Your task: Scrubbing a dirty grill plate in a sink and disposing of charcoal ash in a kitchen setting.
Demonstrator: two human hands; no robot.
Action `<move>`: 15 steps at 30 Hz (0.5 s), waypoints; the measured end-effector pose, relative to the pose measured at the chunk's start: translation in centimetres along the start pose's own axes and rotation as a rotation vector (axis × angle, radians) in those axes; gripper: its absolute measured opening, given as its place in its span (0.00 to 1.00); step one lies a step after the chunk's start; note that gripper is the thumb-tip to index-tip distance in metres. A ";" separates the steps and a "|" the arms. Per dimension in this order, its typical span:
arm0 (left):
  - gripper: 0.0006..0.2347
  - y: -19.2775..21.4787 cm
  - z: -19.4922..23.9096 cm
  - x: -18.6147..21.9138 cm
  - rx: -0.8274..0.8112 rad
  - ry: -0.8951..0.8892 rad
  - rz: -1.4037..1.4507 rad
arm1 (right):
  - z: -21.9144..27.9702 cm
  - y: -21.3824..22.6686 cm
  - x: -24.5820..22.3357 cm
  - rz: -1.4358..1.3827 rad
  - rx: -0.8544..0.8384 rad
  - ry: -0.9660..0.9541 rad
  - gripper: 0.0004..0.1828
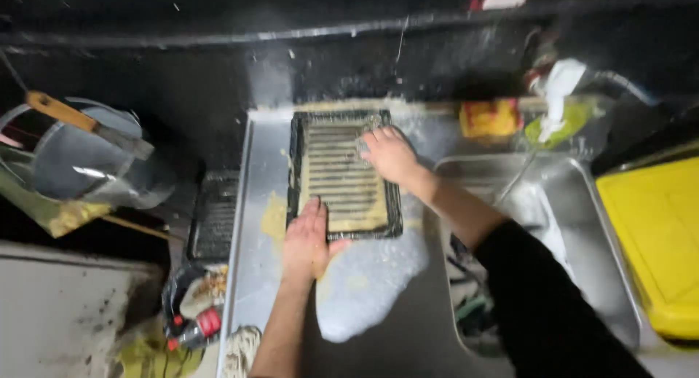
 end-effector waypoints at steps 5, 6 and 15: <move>0.43 -0.6 0.9 0.6 -0.002 0.007 -0.041 | 5.9 2.4 -5.8 0.120 -0.056 0.058 0.25; 0.43 -0.6 1.0 0.5 0.023 0.012 -0.047 | 3.6 1.7 -3.9 0.134 -0.041 0.075 0.25; 0.46 0.2 0.7 1.3 -0.085 0.038 -0.008 | 5.8 1.9 -5.8 0.444 -0.191 0.116 0.13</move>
Point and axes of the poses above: each hand's wrist, its own z-axis away from the middle knuckle, its own y-axis out of the back of the hand, x = y × z, the point moved 1 cm from there along -z, towards the middle knuckle, and after that the axes turned 9 degrees about -x, right-handed, at the moved point
